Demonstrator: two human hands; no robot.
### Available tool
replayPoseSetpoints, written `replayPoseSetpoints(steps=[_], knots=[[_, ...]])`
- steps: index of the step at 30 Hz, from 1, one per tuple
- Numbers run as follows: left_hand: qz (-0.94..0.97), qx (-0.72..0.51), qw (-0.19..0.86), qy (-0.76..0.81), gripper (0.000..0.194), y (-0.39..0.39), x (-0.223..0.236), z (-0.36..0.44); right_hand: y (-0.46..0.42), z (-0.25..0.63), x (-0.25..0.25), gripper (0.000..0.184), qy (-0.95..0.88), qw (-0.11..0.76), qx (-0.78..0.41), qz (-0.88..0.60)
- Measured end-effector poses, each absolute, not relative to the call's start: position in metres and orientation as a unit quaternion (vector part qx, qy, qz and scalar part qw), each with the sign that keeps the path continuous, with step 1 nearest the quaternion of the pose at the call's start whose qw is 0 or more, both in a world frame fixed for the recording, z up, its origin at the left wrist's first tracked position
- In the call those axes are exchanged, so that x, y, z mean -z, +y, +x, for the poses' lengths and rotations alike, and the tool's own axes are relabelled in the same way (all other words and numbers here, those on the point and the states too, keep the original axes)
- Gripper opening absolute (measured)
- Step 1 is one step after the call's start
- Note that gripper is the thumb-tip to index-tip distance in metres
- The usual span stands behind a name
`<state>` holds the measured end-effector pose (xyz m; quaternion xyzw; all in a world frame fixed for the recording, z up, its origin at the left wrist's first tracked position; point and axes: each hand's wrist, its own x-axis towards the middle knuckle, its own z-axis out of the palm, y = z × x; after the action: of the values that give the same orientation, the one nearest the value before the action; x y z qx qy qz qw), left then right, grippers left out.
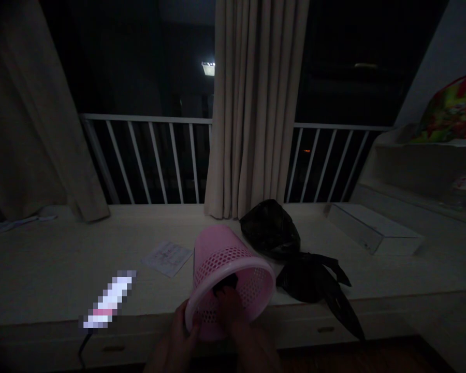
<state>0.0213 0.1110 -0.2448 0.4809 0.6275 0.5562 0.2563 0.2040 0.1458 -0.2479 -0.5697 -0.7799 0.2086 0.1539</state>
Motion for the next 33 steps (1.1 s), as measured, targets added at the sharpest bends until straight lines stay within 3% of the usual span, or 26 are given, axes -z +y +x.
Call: replayPoseSetpoints(steps=[11, 17, 22, 28, 33], knots=[[0.476, -0.581, 0.236, 0.616, 0.051, 0.118, 0.263, 0.024, 0.203, 0.171, 0.245, 0.048, -0.792, 0.114, -0.170, -0.576], [0.479, -0.521, 0.243, 0.663, 0.054, 0.108, 0.247, 0.021, 0.203, 0.169, 0.261, 0.040, -0.785, 0.128, -0.148, -0.588], [0.472, -0.540, 0.259, 0.647, 0.054, 0.104, 0.234, 0.025, 0.202, 0.172, 0.265, 0.038, -0.785, 0.134, -0.144, -0.587], [0.475, -0.528, 0.264, 0.653, 0.051, 0.103, 0.234, 0.023, 0.201, 0.174, 0.270, 0.053, -0.778, 0.156, -0.139, -0.592], [0.469, -0.555, 0.269, 0.632, 0.057, 0.109, 0.241, 0.024, 0.201, 0.173, 0.273, 0.053, -0.775, 0.161, -0.143, -0.594]])
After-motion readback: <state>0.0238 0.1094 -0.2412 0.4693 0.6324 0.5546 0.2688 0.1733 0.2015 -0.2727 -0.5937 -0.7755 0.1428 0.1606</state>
